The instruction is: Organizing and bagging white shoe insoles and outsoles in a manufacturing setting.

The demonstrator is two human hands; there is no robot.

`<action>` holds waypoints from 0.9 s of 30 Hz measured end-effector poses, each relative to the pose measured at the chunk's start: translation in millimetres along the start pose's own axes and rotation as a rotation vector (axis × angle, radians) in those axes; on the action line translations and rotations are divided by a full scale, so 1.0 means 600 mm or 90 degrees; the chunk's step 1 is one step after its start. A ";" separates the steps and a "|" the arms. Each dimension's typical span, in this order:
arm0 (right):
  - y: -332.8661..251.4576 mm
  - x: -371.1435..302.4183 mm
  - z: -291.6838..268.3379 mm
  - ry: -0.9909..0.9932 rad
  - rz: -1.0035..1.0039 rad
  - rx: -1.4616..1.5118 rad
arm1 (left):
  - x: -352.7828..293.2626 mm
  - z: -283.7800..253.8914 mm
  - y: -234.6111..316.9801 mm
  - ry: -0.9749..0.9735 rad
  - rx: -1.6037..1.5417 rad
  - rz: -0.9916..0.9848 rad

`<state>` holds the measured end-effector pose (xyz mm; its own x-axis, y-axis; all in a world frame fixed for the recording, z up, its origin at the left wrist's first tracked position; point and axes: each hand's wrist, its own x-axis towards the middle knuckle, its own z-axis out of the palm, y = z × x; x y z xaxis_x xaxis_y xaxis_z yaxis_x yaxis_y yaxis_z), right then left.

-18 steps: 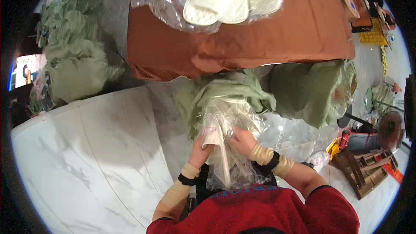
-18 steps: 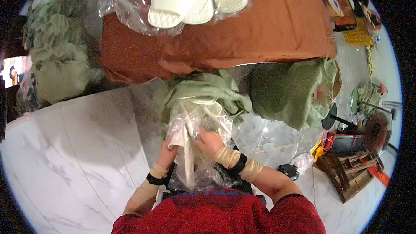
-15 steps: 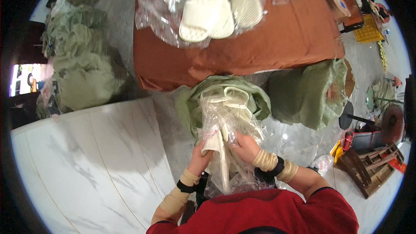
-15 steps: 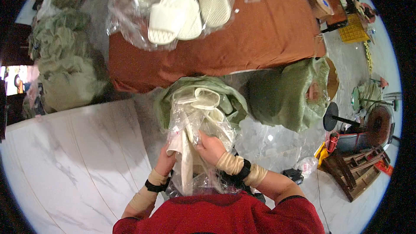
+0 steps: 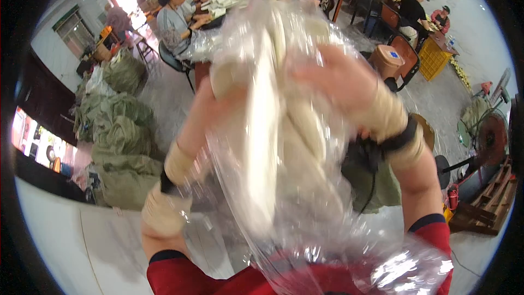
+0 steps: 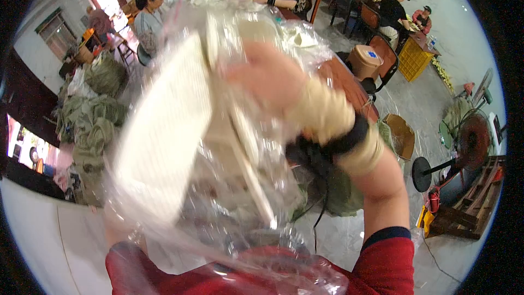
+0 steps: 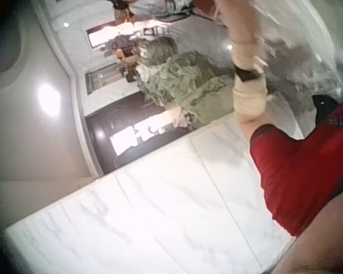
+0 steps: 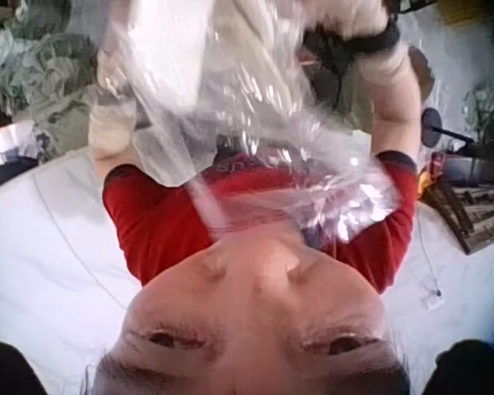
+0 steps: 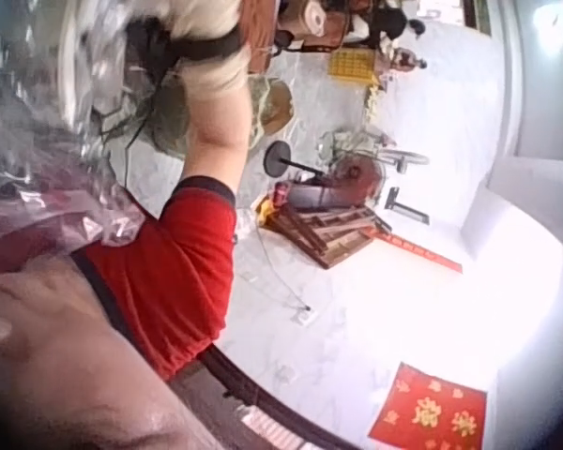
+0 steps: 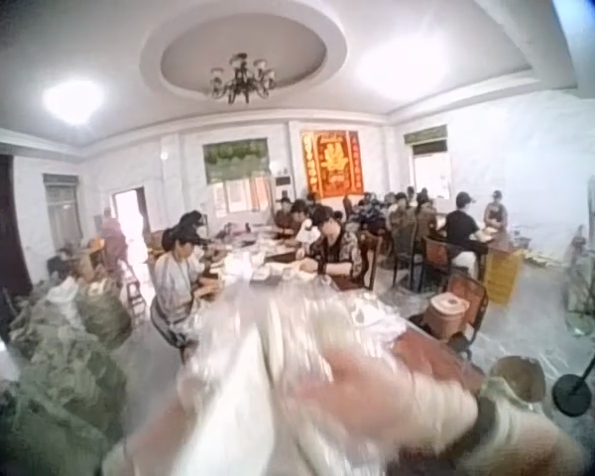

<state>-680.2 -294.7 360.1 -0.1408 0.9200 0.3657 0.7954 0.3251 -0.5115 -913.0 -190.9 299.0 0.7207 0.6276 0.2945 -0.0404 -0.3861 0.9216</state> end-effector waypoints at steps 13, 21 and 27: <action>0.438 0.440 0.175 -0.001 0.213 -0.257 | 0.612 -0.220 -0.443 0.118 0.240 0.153; 0.286 0.197 0.273 0.103 0.251 0.016 | 0.543 -0.161 -0.826 -0.106 0.331 -0.108; 0.205 0.061 0.260 0.254 0.281 0.111 | 0.516 -0.209 -0.894 -0.013 0.176 -0.238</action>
<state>-679.2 -187.0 189.3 0.4372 0.8343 0.3360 0.6154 -0.0051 -0.7882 -755.1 295.1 -72.6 0.6642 0.7457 -0.0527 0.4093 -0.3037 0.8603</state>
